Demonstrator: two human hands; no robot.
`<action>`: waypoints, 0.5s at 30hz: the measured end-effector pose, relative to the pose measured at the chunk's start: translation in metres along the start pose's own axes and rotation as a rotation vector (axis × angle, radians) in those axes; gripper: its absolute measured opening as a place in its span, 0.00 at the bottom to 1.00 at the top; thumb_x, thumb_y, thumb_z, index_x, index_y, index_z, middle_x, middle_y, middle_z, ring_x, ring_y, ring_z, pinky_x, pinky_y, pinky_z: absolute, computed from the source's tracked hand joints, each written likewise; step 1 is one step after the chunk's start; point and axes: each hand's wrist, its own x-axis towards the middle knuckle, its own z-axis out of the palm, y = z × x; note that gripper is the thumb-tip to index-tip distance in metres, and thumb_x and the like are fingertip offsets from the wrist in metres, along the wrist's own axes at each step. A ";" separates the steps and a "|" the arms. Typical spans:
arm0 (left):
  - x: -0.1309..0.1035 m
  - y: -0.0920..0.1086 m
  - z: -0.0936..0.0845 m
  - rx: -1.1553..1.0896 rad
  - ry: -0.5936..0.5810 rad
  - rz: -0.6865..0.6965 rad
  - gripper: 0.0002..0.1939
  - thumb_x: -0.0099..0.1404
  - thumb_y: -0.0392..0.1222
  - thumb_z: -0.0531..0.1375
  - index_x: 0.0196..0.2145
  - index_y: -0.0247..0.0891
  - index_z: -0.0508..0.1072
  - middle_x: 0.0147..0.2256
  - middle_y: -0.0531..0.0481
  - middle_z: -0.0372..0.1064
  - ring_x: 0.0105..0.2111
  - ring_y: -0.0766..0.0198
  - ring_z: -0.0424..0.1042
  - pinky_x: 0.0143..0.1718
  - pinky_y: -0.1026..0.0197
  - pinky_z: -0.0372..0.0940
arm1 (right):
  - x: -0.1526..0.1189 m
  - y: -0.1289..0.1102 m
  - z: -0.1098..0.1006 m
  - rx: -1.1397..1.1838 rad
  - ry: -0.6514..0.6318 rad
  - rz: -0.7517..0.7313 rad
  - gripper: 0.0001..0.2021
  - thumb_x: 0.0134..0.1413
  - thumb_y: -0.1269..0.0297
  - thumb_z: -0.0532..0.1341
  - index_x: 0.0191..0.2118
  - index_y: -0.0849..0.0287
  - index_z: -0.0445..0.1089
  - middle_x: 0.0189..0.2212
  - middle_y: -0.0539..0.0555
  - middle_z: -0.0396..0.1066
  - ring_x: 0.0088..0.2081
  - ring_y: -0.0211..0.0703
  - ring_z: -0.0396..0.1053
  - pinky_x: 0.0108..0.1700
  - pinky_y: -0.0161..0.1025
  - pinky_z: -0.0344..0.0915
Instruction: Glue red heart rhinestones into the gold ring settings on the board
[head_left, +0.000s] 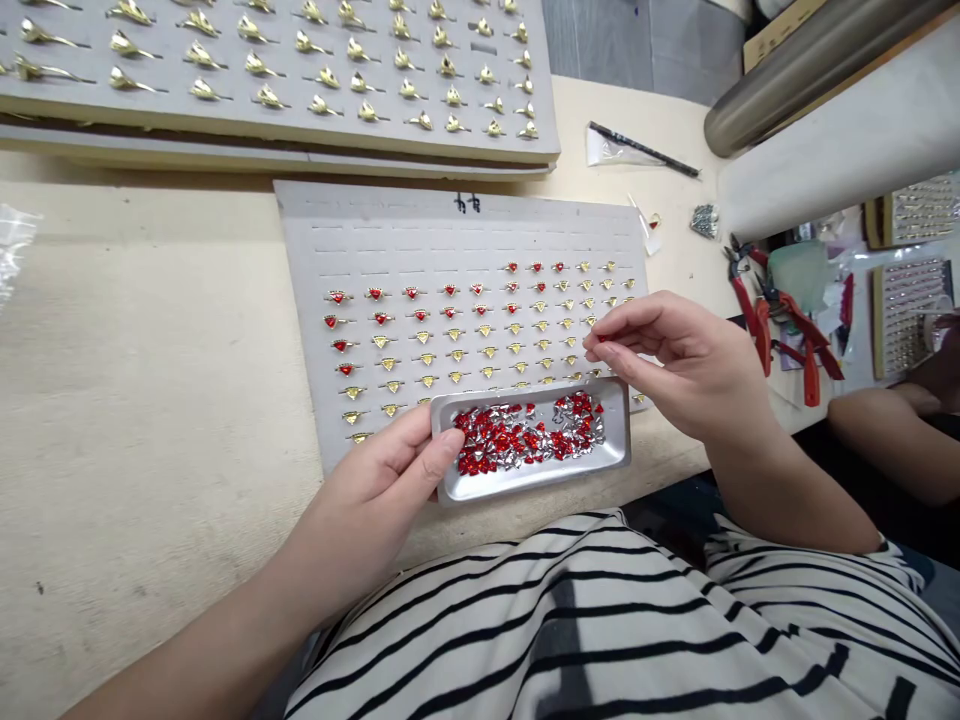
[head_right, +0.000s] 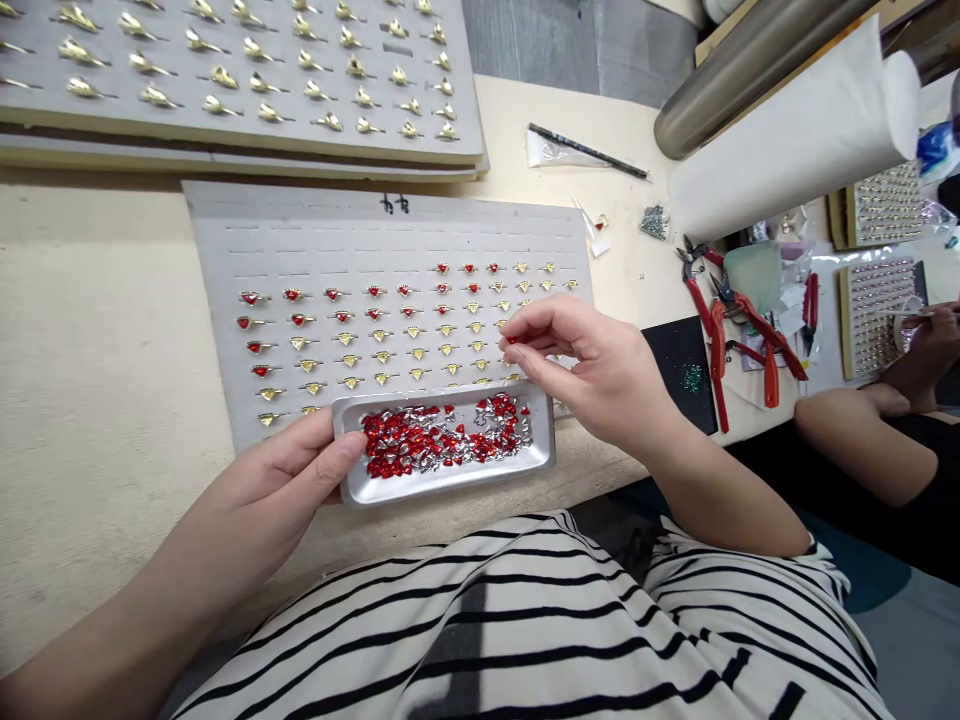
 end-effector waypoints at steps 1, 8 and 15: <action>0.000 0.000 0.000 0.002 -0.003 0.000 0.19 0.74 0.61 0.58 0.53 0.52 0.77 0.54 0.56 0.78 0.53 0.60 0.74 0.54 0.62 0.70 | 0.000 0.000 0.000 -0.015 0.001 -0.012 0.05 0.64 0.66 0.68 0.45 0.53 0.78 0.40 0.52 0.80 0.41 0.42 0.81 0.46 0.44 0.83; 0.000 0.002 0.001 -0.005 0.002 0.008 0.19 0.74 0.61 0.58 0.53 0.52 0.78 0.54 0.55 0.78 0.54 0.58 0.74 0.54 0.60 0.70 | 0.018 0.012 -0.002 -0.323 0.074 -0.214 0.06 0.64 0.68 0.66 0.45 0.52 0.78 0.42 0.53 0.72 0.40 0.43 0.73 0.44 0.48 0.77; 0.001 0.005 0.004 -0.003 0.021 0.009 0.20 0.72 0.62 0.59 0.51 0.49 0.79 0.50 0.51 0.79 0.49 0.56 0.75 0.53 0.57 0.71 | 0.054 0.043 0.005 -0.382 0.033 -0.175 0.07 0.64 0.68 0.65 0.45 0.51 0.77 0.42 0.55 0.67 0.44 0.49 0.70 0.45 0.51 0.74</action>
